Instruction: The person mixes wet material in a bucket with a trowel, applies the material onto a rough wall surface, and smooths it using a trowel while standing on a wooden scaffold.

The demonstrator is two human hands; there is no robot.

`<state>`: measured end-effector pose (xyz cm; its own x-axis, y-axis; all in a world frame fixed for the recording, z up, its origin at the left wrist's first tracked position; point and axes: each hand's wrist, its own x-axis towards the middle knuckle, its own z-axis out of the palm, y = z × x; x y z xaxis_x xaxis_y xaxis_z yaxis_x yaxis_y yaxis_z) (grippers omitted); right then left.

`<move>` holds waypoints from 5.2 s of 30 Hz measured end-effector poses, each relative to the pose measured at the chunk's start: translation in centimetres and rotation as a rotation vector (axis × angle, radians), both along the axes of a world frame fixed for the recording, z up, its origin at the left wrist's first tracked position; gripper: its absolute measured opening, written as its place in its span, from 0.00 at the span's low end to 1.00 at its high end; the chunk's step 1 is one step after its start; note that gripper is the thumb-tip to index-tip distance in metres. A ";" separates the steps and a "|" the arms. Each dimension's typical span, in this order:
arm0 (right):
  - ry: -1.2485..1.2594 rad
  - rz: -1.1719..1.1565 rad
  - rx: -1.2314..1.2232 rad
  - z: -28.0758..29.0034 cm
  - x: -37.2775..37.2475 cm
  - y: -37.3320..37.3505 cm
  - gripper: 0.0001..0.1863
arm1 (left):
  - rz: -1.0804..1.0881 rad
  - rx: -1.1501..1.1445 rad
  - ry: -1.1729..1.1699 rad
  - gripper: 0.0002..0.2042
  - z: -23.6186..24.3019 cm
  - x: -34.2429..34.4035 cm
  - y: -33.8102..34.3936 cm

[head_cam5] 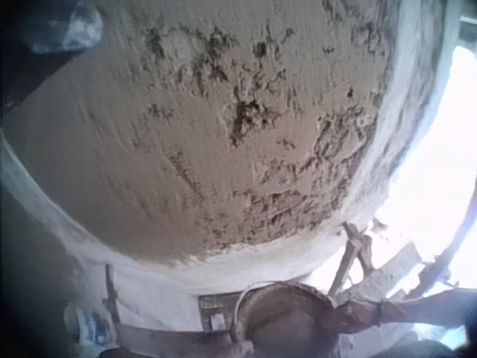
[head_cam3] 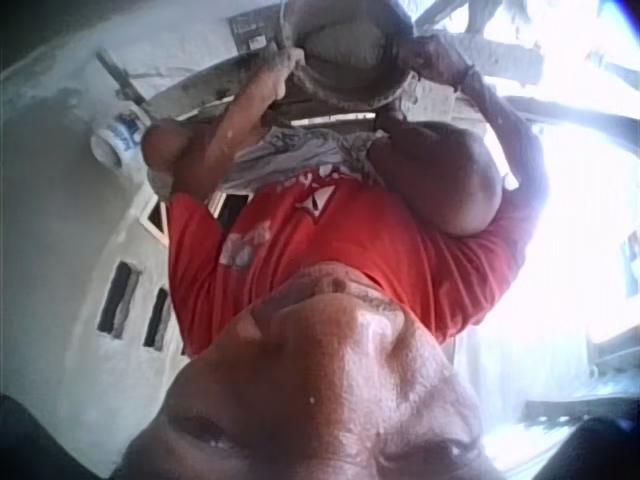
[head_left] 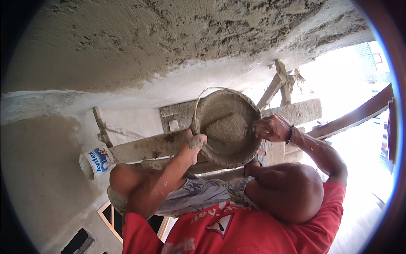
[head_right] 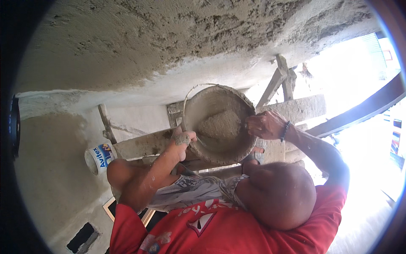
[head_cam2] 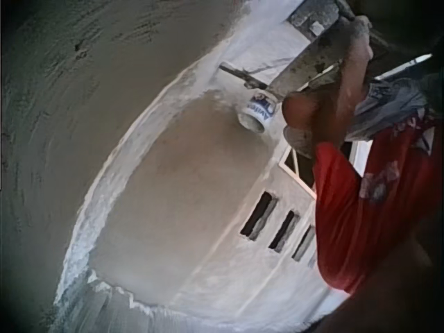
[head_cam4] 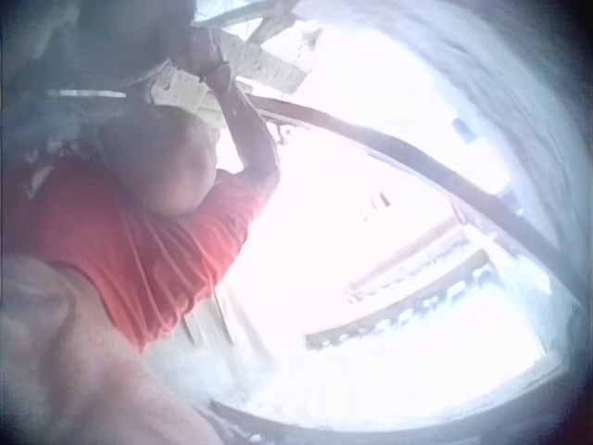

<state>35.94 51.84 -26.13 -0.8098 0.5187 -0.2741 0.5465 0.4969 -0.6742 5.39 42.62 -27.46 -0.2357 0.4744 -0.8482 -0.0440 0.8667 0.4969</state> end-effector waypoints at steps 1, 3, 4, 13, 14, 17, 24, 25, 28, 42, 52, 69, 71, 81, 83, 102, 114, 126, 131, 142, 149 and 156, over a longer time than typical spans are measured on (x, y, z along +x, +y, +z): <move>-0.021 -0.016 0.014 0.5 0.2 0.0 0.18 | -0.030 -0.036 0.028 0.29 0.9 0.4 0.4; -0.044 -0.023 0.045 2.4 -0.3 0.2 0.18 | 0.005 0.024 0.004 0.25 -0.3 -0.2 -0.4; -0.020 -0.007 0.088 3.1 -0.4 0.5 0.16 | -0.005 0.008 -0.009 0.25 -1.7 -0.7 -0.7; -0.007 0.083 0.038 13.2 -1.5 4.1 0.23 | 0.104 -0.071 0.007 0.22 1.0 -0.3 -0.2; 0.000 0.132 0.041 14.5 -1.7 4.8 0.23 | 0.112 -0.061 -0.011 0.23 1.1 -0.4 -0.3; -0.049 0.179 -0.102 18.3 -2.7 7.2 0.18 | 0.070 0.016 -0.162 0.25 -1.1 -1.6 -1.2; -0.076 -0.291 0.036 15.6 -3.1 17.0 0.13 | 0.091 0.007 -0.005 0.25 -0.8 -1.4 -1.1; 0.016 -0.334 0.124 20.2 -2.2 17.0 0.12 | 0.057 0.020 -0.021 0.26 -0.9 -1.2 -0.9; -0.192 -0.072 0.611 24.8 -1.0 14.7 0.14 | 0.044 0.025 -0.036 0.27 -0.6 -1.2 -0.8; -0.183 0.206 0.718 1.8 -0.9 0.7 0.11 | 0.059 0.072 -0.097 0.19 0.9 -0.1 0.4; 0.068 0.305 0.257 1.9 -1.9 1.7 0.16 | 0.032 -0.042 0.007 0.13 -1.8 -1.8 -0.7; -0.139 0.180 0.229 12.5 -7.7 17.4 0.11 | 0.092 -0.038 0.008 0.20 -2.1 -2.2 -1.4; 0.228 -0.120 0.162 18.5 -7.4 16.6 0.13 | -0.027 0.017 -0.116 0.22 -3.2 -2.7 -1.4; -0.335 0.247 0.702 12.9 -4.4 4.9 0.12 | 0.026 0.126 -0.149 0.19 1.0 -1.5 0.1; -0.377 0.290 0.867 8.5 -3.7 3.1 0.17 | 0.023 0.100 -0.107 0.20 1.9 -1.7 -0.1; -0.106 0.257 0.283 10.0 -6.3 4.1 0.14 | 0.045 -0.094 0.083 0.16 0.3 -3.2 -1.5; -0.278 0.072 0.164 13.7 -13.3 16.9 0.12 | -0.011 0.032 0.004 0.17 0.0 -2.6 -1.0; -0.201 0.355 0.734 13.6 -9.2 6.6 0.11 | 0.082 0.183 -0.062 0.16 -1.1 -3.1 -2.8; -0.302 0.349 0.859 5.5 -5.5 2.5 0.11 | 0.174 0.209 -0.137 0.15 0.0 -1.6 -2.1; -0.015 0.349 0.393 4.7 -5.2 2.3 0.11 | 0.153 0.145 -0.055 0.24 -0.3 -2.2 -2.4; 0.070 0.394 0.533 20.2 -8.8 5.9 0.13 | 0.160 0.224 -0.172 0.19 -2.6 -1.7 -2.1; -0.083 0.381 0.083 22.5 -13.3 14.6 0.09 | 0.139 0.171 -0.080 0.12 -1.8 -2.1 -2.3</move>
